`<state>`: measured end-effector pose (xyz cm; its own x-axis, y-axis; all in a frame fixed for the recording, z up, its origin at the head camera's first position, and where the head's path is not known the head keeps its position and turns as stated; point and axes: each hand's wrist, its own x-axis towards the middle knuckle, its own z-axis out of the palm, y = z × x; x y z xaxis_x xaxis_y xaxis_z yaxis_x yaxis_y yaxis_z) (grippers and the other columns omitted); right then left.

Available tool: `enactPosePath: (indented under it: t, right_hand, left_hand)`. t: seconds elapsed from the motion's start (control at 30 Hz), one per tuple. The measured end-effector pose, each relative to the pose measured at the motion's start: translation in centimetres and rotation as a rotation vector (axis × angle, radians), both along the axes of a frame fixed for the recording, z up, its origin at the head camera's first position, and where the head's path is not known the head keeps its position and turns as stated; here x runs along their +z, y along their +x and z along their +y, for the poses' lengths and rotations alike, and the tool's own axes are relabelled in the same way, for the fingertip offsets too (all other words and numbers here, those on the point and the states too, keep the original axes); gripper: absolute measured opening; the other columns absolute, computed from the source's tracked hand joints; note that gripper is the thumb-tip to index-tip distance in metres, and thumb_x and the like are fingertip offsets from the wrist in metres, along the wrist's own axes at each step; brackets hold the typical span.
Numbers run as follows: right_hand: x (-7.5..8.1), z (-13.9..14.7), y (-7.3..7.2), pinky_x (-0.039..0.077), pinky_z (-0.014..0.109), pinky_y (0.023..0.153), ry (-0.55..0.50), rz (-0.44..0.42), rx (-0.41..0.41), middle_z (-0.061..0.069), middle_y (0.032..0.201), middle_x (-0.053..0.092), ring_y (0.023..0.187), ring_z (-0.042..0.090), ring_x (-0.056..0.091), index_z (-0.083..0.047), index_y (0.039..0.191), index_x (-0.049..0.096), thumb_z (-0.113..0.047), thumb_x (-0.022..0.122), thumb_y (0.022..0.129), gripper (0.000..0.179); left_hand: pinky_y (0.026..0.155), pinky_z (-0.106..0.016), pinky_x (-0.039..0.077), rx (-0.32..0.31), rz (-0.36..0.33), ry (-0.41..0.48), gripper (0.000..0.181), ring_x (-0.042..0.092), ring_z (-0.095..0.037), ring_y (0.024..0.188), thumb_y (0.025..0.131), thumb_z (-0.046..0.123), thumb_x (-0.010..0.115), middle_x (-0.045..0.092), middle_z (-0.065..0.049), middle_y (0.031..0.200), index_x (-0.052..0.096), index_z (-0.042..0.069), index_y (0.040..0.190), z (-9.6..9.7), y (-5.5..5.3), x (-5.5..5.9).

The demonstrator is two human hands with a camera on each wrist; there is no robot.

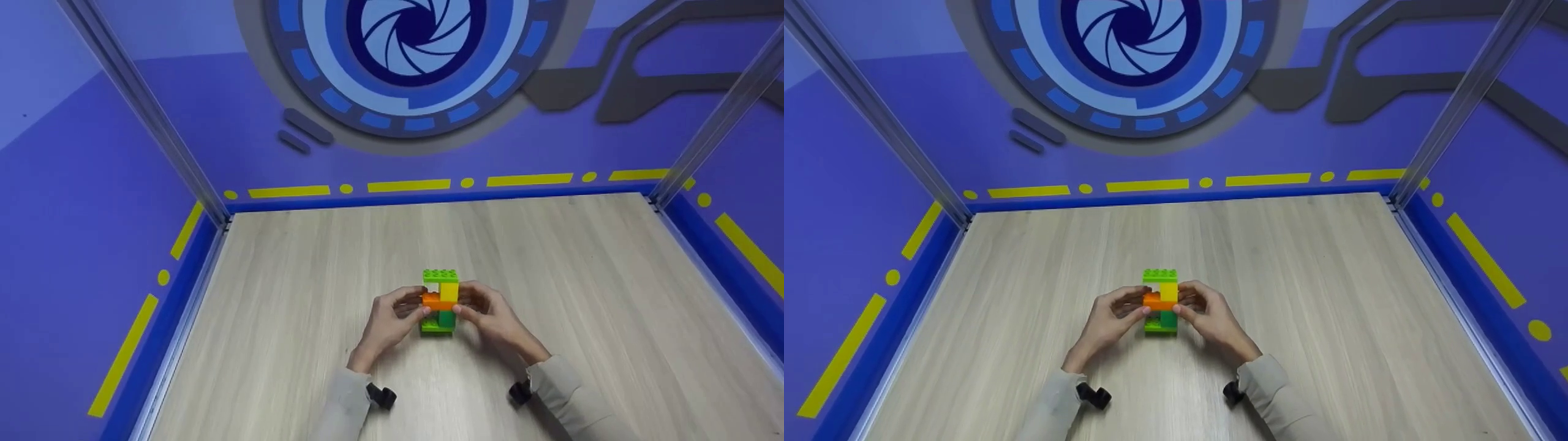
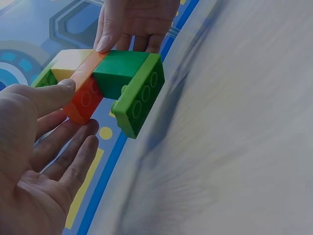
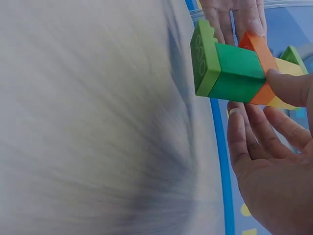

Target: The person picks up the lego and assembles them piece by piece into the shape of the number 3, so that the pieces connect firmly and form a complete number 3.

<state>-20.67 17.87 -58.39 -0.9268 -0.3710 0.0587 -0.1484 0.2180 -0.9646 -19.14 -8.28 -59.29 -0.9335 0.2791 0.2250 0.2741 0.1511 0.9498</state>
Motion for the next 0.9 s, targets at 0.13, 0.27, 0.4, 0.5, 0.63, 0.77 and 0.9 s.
enactPosePath:
  t: [0.13,0.27,0.4,0.5,0.63,0.77,0.9]
  right_hand:
    - [0.1,0.0,-0.1,0.056,0.024,0.099,-0.01,-0.006,-0.031,0.016,0.129,0.071,0.116,0.027,0.067,-0.004,0.142,0.062,-0.015,0.073,0.103,0.041]
    - [0.2,0.0,-0.1,0.055,0.023,0.099,0.0,0.003,-0.049,0.016,0.128,0.071,0.114,0.024,0.068,-0.002,0.143,0.061,-0.016,0.072,0.104,0.042]
    - [0.2,0.0,-0.1,0.054,0.022,0.098,0.013,0.005,-0.057,0.017,0.128,0.071,0.115,0.026,0.067,-0.002,0.142,0.06,-0.018,0.072,0.104,0.043]
    - [0.3,-0.1,-0.3,0.054,0.022,0.098,0.016,0.005,-0.054,0.018,0.129,0.07,0.116,0.029,0.067,-0.002,0.143,0.06,-0.019,0.071,0.105,0.043]
    - [0.5,-0.2,-0.6,0.055,0.022,0.095,0.017,-0.002,-0.072,0.019,0.129,0.07,0.115,0.03,0.067,-0.003,0.144,0.059,-0.019,0.07,0.105,0.044]
    - [0.6,-0.3,-1.1,0.055,0.022,0.095,0.032,-0.018,-0.106,0.018,0.132,0.068,0.116,0.029,0.067,-0.005,0.148,0.058,-0.023,0.069,0.107,0.046]
    - [0.5,-0.5,-1.8,0.055,0.022,0.095,0.039,-0.038,-0.116,0.018,0.137,0.065,0.118,0.03,0.067,-0.006,0.149,0.058,-0.023,0.068,0.107,0.047]
  left_hand:
    - [0.102,-0.032,0.06,-0.009,0.013,0.026,0.047,0.073,-0.024,0.12,0.098,0.018,0.08,0.074,-0.009,0.135,0.067,0.002,0.141,0.1,-0.1,0.0]
    - [0.102,-0.03,0.06,-0.006,0.03,0.031,0.045,0.074,-0.024,0.119,0.099,0.014,0.078,0.074,-0.01,0.134,0.067,0.002,0.14,0.2,-0.1,-0.2]
    - [0.101,-0.029,0.06,-0.001,0.035,0.021,0.042,0.074,-0.023,0.119,0.1,0.014,0.076,0.074,-0.01,0.134,0.068,0.002,0.14,0.2,-0.1,-0.2]
    - [0.101,-0.028,0.06,0.011,0.039,0.015,0.041,0.074,-0.023,0.119,0.1,0.012,0.076,0.073,-0.01,0.135,0.068,0.001,0.139,0.2,-0.2,-0.1]
    - [0.1,-0.028,0.061,0.038,0.034,0.018,0.04,0.074,-0.023,0.119,0.1,0.01,0.075,0.073,-0.01,0.135,0.069,0.003,0.139,0.5,-0.5,0.0]
    - [0.1,-0.028,0.06,0.065,0.006,0.014,0.039,0.074,-0.022,0.119,0.101,0.009,0.074,0.073,-0.009,0.135,0.068,0.003,0.14,1.1,-1.2,0.1]
    - [0.101,-0.028,0.06,0.091,-0.008,-0.023,0.039,0.073,-0.021,0.119,0.102,0.01,0.074,0.073,-0.007,0.134,0.068,0.003,0.139,1.4,-1.9,0.2]
